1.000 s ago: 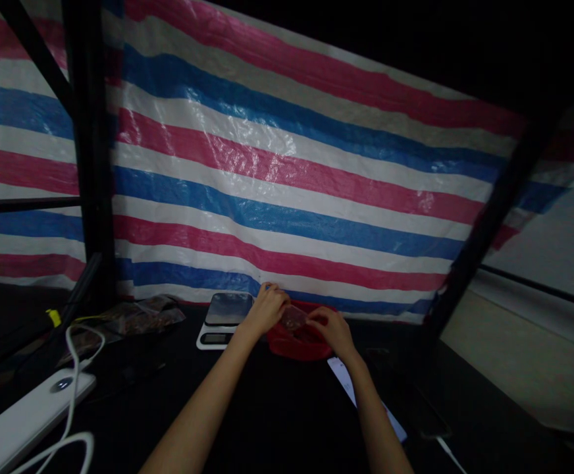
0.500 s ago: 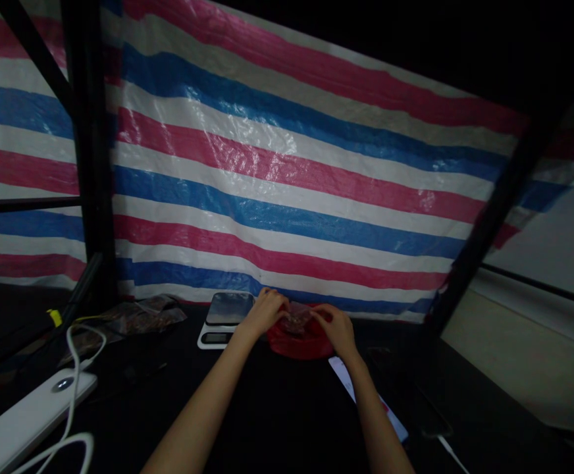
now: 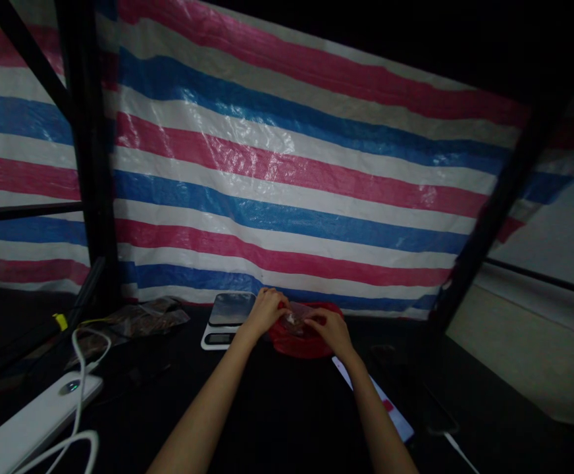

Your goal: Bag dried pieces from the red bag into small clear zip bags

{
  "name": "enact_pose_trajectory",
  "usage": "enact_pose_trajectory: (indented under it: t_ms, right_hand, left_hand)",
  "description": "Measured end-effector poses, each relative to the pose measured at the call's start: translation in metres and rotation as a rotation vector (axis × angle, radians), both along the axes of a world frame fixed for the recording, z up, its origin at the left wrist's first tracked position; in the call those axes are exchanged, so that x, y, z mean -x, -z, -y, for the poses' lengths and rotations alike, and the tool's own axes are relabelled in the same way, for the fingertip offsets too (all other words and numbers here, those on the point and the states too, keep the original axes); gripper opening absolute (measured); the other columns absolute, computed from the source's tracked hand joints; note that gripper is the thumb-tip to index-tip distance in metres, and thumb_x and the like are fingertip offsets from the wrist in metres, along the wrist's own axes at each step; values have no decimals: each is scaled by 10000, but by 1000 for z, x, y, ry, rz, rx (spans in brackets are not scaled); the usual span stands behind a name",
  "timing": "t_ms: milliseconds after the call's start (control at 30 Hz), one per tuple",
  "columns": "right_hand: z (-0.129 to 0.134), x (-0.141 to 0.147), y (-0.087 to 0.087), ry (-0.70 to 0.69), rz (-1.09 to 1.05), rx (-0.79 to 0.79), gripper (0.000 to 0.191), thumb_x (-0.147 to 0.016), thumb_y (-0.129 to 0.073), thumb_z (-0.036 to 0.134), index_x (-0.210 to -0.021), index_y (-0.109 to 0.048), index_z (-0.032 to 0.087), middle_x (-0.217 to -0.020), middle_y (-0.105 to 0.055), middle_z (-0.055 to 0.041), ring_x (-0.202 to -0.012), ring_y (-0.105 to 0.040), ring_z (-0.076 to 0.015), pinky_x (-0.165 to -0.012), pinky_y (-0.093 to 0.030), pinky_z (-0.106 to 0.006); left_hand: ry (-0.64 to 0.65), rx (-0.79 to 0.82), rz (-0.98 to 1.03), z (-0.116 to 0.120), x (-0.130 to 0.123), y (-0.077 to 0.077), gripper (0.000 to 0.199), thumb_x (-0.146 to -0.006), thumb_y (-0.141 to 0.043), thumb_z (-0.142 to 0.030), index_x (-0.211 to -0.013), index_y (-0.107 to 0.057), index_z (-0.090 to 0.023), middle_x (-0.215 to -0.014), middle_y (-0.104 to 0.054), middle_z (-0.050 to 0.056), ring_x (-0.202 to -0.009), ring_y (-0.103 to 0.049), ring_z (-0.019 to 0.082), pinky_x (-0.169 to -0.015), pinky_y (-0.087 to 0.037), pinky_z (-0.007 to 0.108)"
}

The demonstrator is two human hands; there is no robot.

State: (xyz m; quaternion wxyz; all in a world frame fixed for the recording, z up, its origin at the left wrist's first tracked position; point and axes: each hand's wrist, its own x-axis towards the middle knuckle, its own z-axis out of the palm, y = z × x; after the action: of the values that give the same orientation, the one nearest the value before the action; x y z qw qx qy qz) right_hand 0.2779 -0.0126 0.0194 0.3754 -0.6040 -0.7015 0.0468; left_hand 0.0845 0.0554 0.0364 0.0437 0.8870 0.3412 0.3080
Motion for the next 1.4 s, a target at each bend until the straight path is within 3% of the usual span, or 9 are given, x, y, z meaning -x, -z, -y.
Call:
enact_pose_trajectory:
  t_ms: [167,233,367,500,600,733,1033,1400]
  right_hand:
    - [-1,1,1,31,26,19,184,-743,-549,368,-791,-680,249,-849,-680,5,-813,-613,-184,-747,-422,-286]
    - [-1,4,1,15,56,11,187,-749,-549,358,-813,-681,241,-853,-680,-1,-819,-613,-182,-750,-423,-281]
    - [-1,6,-2,112,94,-22,190,-754,-543,363,-815,-682,248,-874,-677,-5,-829,-609,-185,-754,-422,-288]
    - [-1,4,-2,61,59,-33,195,-764,-528,366,-815,-678,253,-877,-674,7,-832,-604,-168,-754,-423,-268]
    - [-3,3,0,132,49,-90,195,-772,-518,359,-827,-678,263,-866,-675,16,-813,-603,-166,-750,-419,-271]
    - [-3,5,3,84,75,-71,196,-769,-524,367,-809,-684,262,-837,-679,19,-780,-609,-162,-721,-421,-261]
    - [-5,6,1,177,28,-38,195,-728,-567,360,-839,-691,259,-844,-688,1,-796,-616,-186,-716,-429,-270]
    - [-10,5,5,102,-140,-79,207,-719,-554,331,-853,-685,243,-809,-685,2,-734,-613,-165,-688,-447,-259]
  left_hand:
    - [9,62,-42,1,1,1,138,-775,-576,-293,-830,-672,-210,-848,-660,18,-872,-549,178,-782,-320,279]
    - [14,55,-67,3,0,1,122,-776,-570,-244,-823,-673,-199,-847,-662,26,-865,-554,180,-781,-328,277]
    - [8,36,-60,4,-3,-2,124,-777,-561,-228,-824,-672,-199,-855,-663,32,-874,-556,193,-808,-326,300]
    - [-26,29,-46,1,-4,-3,131,-780,-552,-226,-831,-669,-195,-883,-659,37,-905,-544,201,-845,-312,317]
    - [-25,17,-39,1,-5,-2,136,-778,-546,-200,-832,-670,-212,-888,-659,22,-905,-540,194,-865,-301,323]
    - [-34,-11,-39,3,-5,-2,126,-769,-559,-215,-827,-672,-211,-871,-657,27,-903,-532,197,-875,-286,336]
    - [-22,-6,-18,5,-5,-5,148,-794,-529,-233,-833,-666,-196,-878,-653,34,-908,-528,190,-890,-262,335]
    - [-22,67,31,3,-8,-2,146,-770,-558,-243,-872,-650,-196,-901,-649,14,-896,-539,171,-850,-315,288]
